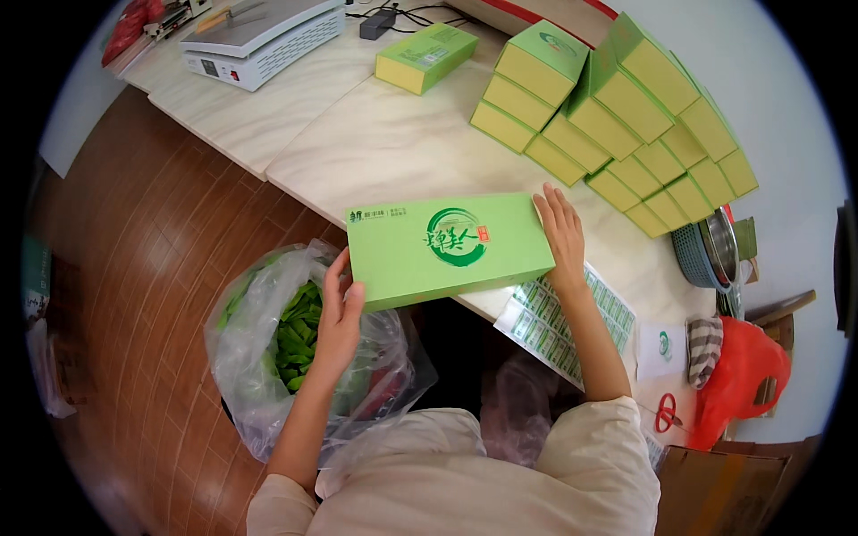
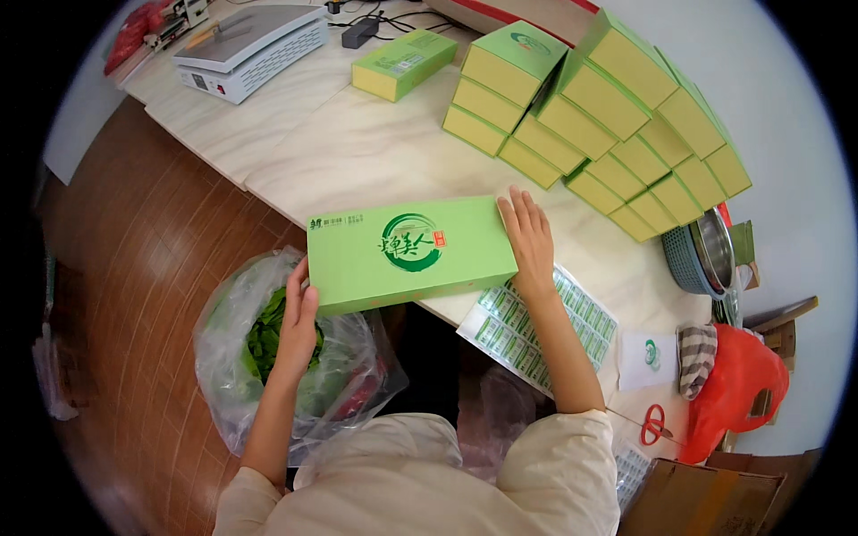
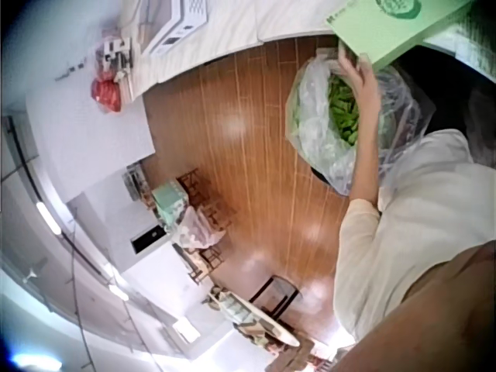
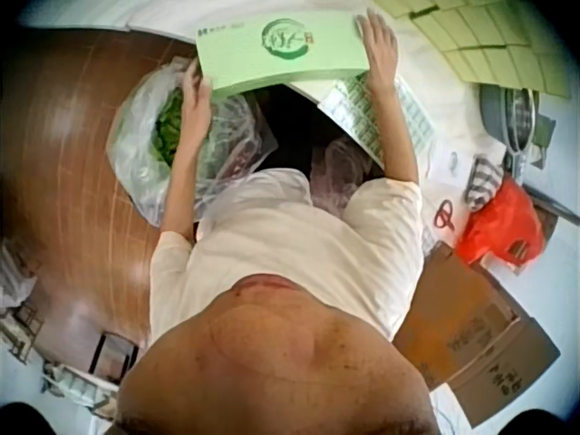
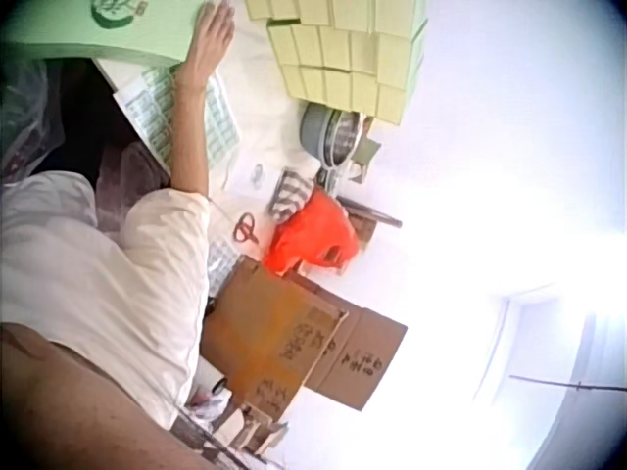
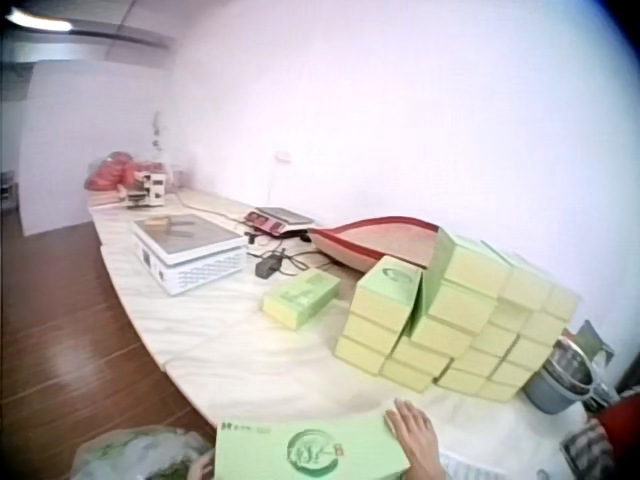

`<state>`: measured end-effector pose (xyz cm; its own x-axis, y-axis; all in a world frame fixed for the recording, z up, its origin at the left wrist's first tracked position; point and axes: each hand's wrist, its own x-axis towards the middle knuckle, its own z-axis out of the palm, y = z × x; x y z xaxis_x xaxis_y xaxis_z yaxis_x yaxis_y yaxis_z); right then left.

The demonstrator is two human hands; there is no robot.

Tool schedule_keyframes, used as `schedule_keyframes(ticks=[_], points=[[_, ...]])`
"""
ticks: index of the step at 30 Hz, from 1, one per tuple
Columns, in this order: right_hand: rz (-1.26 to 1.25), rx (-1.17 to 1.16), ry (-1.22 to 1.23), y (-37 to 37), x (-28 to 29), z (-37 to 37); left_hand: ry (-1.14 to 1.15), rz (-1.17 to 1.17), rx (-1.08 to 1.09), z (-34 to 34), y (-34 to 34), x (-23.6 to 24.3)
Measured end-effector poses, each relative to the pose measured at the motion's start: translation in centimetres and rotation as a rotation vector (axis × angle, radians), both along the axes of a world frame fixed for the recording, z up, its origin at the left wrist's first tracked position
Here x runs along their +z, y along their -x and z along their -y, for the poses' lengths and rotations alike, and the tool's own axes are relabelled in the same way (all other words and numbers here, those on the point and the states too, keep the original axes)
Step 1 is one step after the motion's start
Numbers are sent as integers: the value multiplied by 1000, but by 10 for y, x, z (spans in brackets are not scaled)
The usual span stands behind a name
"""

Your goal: The person fills a green box with small green packets from a plastic bag, covers them with a plastic sheet, and closes the box. They then peel a label from a sheet and apply it to the back of the box.

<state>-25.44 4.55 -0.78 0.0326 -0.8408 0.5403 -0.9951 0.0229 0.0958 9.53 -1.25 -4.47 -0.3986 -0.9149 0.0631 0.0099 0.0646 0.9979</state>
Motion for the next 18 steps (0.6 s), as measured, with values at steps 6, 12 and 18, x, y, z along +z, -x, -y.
schedule_keyframes(ticks=[6,12,18], points=[[434,-283,-169,-6,-20,-70,45,29,43,7,25,0],[377,-491,-304,19,-45,-109,-43,-10,76,14,32,-11],[373,-799,-249,87,-56,-94,-129,-21,76,13,38,2]])
